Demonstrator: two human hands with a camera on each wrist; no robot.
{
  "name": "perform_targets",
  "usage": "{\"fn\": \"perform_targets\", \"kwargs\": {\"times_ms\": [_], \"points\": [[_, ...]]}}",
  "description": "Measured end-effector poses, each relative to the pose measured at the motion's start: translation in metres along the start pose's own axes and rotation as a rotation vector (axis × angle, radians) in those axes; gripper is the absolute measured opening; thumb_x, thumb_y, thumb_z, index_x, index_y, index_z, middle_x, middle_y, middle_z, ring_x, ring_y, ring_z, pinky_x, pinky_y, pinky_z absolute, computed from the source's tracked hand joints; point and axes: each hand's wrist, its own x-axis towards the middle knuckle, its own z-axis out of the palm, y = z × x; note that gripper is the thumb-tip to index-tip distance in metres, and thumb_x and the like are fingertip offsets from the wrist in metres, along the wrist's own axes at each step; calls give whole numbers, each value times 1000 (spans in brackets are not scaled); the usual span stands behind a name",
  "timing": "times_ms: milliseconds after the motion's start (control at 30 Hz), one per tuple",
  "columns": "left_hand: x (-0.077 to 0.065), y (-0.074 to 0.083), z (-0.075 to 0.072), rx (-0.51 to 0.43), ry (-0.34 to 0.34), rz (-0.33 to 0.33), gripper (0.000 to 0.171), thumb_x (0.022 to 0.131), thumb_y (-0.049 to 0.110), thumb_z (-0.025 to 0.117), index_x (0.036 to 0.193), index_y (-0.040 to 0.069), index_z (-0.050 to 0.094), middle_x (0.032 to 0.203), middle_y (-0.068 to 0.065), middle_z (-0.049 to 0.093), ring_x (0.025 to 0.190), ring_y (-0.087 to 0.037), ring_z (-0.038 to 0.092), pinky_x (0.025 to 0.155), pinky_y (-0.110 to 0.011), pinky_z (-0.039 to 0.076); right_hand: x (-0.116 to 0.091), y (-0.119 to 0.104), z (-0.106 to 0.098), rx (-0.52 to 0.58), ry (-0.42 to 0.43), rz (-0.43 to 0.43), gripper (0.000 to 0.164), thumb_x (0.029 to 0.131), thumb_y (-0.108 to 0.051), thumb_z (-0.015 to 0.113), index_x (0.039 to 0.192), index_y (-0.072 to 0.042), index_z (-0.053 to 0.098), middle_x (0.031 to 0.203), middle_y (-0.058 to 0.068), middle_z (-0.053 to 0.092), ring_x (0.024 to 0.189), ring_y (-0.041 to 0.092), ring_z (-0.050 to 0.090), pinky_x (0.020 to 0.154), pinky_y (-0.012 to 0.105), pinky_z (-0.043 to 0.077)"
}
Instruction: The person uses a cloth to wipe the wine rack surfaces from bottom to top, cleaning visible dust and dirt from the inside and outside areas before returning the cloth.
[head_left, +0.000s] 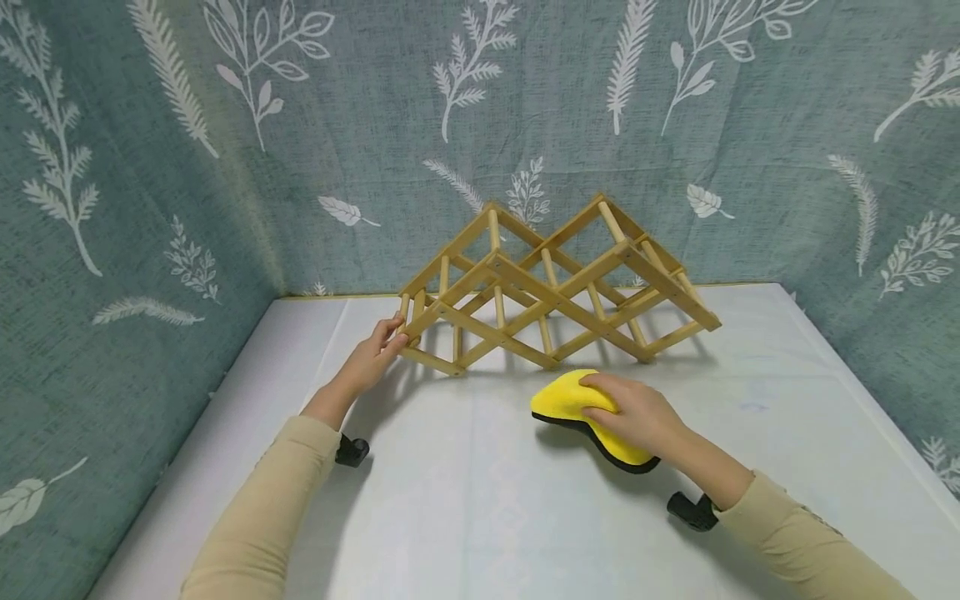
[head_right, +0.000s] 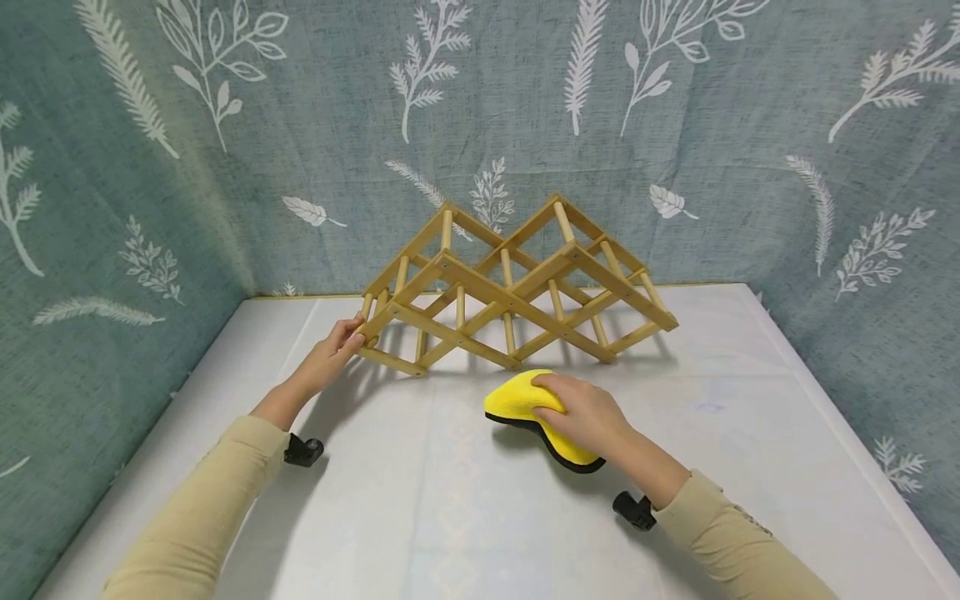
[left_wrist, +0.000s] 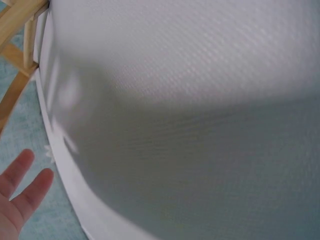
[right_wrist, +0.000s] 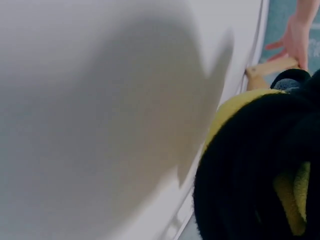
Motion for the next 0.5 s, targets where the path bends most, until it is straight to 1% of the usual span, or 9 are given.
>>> {"fn": "perform_targets", "kwargs": {"times_ms": [100,300,500], "points": [[0,-1,1,-2,10,3,55,99,42,32,142,9,25,151,-13,17,127,-42,36,100,-54,32,-7,9,-6,-17,-9,21,40,85,-28,64,121,-11,57,119,10,61,102,32,59,82,48,46],[-1,-1,0,11,13,4,57,98,44,31,142,8,25,152,-12,16,127,-42,35,99,-54,33,-16,23,-19,-44,-40,78,42,87,-30,62,123,-10,56,121,14,59,107,37,55,85,52,44],[-1,-2,2,17,35,18,55,98,42,33,141,8,28,150,-13,20,124,-45,38,98,-54,34,-23,38,-26,-69,-75,110,44,86,-27,63,124,-7,55,121,16,58,108,38,54,86,52,43]]}}
